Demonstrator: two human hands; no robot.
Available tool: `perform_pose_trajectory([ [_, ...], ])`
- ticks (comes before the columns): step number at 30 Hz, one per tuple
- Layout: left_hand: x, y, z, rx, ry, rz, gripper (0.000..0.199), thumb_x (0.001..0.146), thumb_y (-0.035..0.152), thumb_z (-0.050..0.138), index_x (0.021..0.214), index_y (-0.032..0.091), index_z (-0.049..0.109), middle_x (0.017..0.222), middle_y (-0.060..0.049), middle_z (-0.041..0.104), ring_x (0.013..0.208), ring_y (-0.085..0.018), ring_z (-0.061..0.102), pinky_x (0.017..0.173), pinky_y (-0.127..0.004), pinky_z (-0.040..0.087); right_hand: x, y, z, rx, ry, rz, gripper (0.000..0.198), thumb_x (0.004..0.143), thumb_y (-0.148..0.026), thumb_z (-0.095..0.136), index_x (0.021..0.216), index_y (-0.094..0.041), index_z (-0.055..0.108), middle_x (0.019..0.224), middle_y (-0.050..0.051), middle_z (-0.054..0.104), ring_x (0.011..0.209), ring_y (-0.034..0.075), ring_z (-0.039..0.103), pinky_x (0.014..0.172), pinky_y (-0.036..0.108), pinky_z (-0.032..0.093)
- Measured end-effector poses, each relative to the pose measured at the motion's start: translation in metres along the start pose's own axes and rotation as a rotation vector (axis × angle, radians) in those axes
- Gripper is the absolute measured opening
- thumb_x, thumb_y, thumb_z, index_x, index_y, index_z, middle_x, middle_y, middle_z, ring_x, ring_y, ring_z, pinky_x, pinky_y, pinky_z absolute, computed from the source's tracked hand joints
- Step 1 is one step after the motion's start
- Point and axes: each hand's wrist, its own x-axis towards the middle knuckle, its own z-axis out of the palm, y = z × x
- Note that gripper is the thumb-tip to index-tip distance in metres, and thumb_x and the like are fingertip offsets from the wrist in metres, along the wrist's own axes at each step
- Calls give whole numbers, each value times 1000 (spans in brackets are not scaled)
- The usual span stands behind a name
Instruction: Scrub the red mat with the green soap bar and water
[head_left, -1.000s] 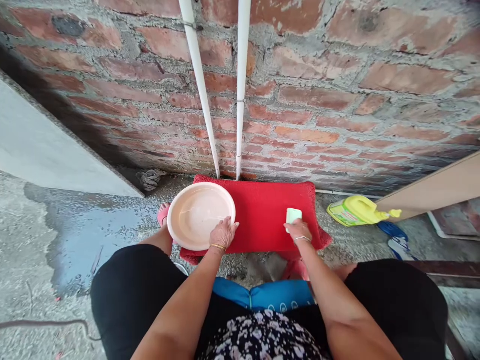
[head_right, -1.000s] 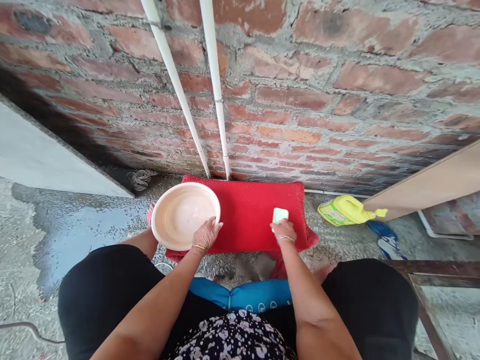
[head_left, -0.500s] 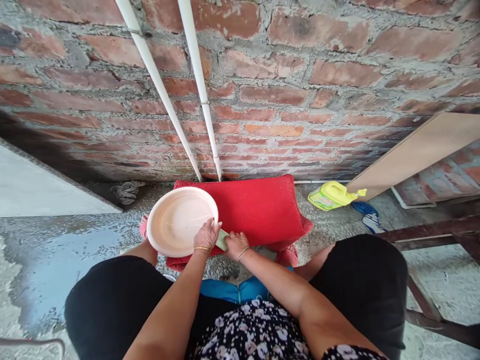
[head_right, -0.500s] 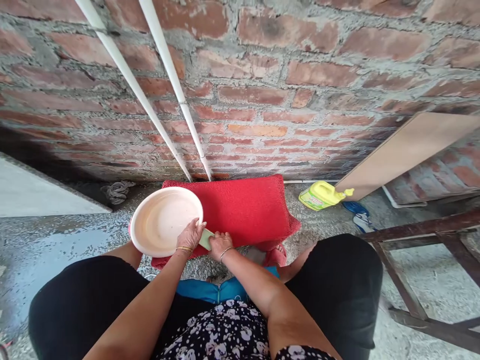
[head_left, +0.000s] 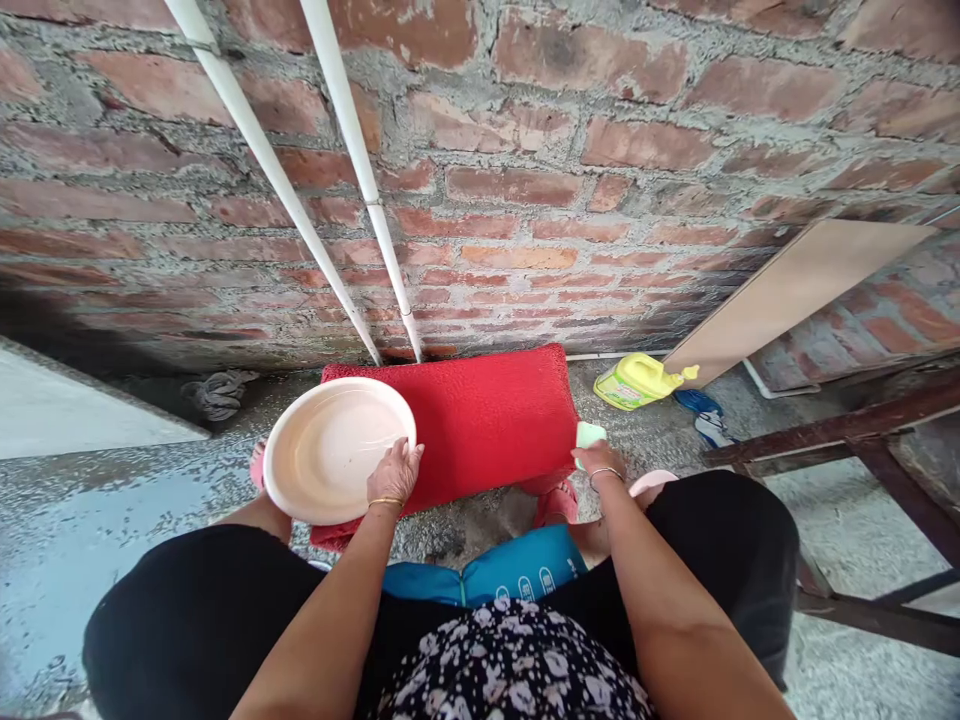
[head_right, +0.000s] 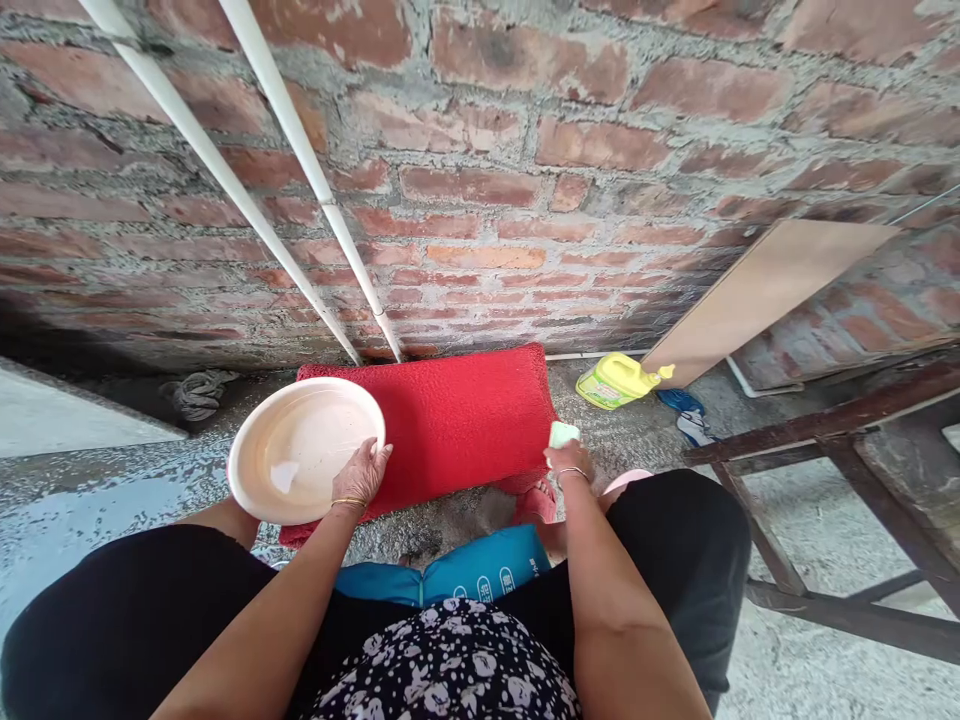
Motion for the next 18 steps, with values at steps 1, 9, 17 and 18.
perform_pose_trajectory([
  [1,0,0,0,-1,-1,-4,59,86,63,25,130,28,44,127,-9,57,108,-28,58,89,-43,43,-5,-12,5,-6,-20,-54,46,72,-49,58,104,-18,60,101,13,62,86,23,63,70,34,47],
  [9,0,1,0,44,1,3,56,88,59,25,129,26,44,128,-10,56,110,-28,57,90,-44,43,-9,-10,9,58,-47,3,51,72,-46,57,117,-20,53,108,13,59,92,26,61,76,37,46],
  [17,3,3,2,70,11,1,56,89,57,23,130,24,43,131,-12,54,110,-29,57,90,-45,43,5,-14,17,207,74,-2,55,76,-50,55,123,-22,50,108,11,57,92,24,61,76,33,45],
  [18,3,3,2,68,10,-5,56,89,57,23,130,24,43,131,-12,54,110,-28,57,90,-45,43,5,-25,21,185,78,-62,55,75,-49,57,123,-23,50,109,11,56,93,24,60,78,34,44],
])
